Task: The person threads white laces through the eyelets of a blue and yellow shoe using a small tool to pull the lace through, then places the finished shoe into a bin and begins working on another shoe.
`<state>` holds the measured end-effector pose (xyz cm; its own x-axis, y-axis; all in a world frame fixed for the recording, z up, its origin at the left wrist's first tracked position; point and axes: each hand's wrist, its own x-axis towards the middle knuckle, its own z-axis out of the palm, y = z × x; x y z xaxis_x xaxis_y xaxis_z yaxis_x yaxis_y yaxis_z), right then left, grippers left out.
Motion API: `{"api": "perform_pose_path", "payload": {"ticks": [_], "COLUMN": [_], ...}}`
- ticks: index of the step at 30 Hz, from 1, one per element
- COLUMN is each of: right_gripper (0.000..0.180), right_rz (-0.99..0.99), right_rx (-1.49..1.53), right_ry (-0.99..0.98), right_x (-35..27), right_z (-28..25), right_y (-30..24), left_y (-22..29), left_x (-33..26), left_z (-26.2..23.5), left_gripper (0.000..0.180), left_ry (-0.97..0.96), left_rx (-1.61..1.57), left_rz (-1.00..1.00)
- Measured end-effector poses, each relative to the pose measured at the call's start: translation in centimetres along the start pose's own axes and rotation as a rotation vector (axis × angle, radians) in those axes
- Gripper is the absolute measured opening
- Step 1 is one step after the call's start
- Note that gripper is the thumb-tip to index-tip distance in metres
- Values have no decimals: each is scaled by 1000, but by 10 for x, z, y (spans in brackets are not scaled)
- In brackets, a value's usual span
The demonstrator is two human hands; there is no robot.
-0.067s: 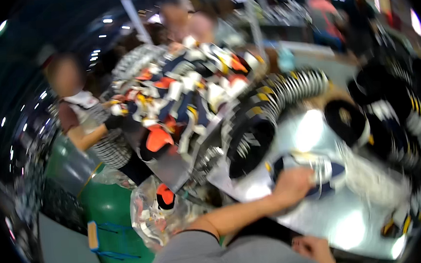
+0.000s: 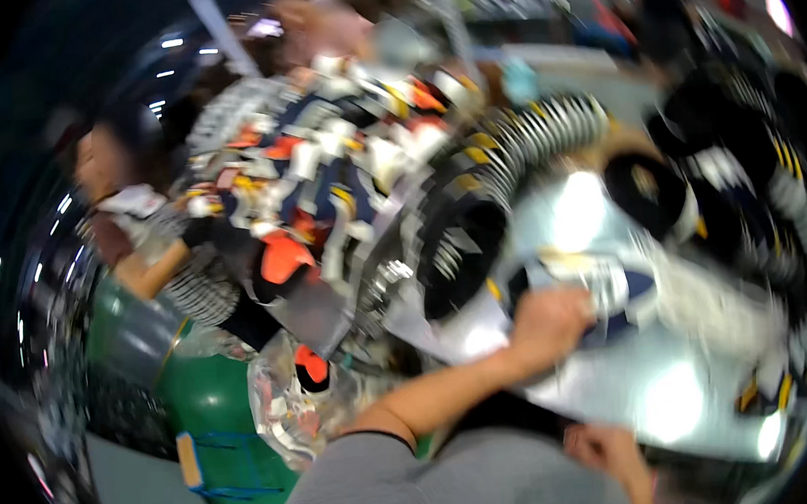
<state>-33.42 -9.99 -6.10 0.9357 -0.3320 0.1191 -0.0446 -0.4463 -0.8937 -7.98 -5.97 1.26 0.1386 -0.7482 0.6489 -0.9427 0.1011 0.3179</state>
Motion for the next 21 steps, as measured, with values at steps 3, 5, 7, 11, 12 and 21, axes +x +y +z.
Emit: {"api": "perform_pose_path", "payload": {"ticks": [3, 5, 7, 11, 12, 21], "right_gripper": [15, 17, 20, 25, 26, 13], "right_rz": [313, 399, 405, 368, 386, 371], "right_rx": [125, 258, 320, 258, 228, 405], "right_ry": [172, 415, 517, 516, 466, 507], "right_x": [21, 44, 63, 96, 103, 111], "right_z": [-15, -28, -42, -30, -26, -7], "right_y": [-26, -36, -42, -40, -45, -24], "left_y": [-11, -20, -8, 0, -5, -16], "left_x": [-2, -16, -11, -18, -24, -36], "left_z": [-9, -8, -4, -7, -6, -3], "left_gripper": [16, 21, 23, 13, 10, 11], "left_ry": [140, 96, 51, 83, 30, -10], "left_rx": [46, -53, -94, -87, -47, -139], "left_rz": [66, -27, -28, 29, 108, 80]}}
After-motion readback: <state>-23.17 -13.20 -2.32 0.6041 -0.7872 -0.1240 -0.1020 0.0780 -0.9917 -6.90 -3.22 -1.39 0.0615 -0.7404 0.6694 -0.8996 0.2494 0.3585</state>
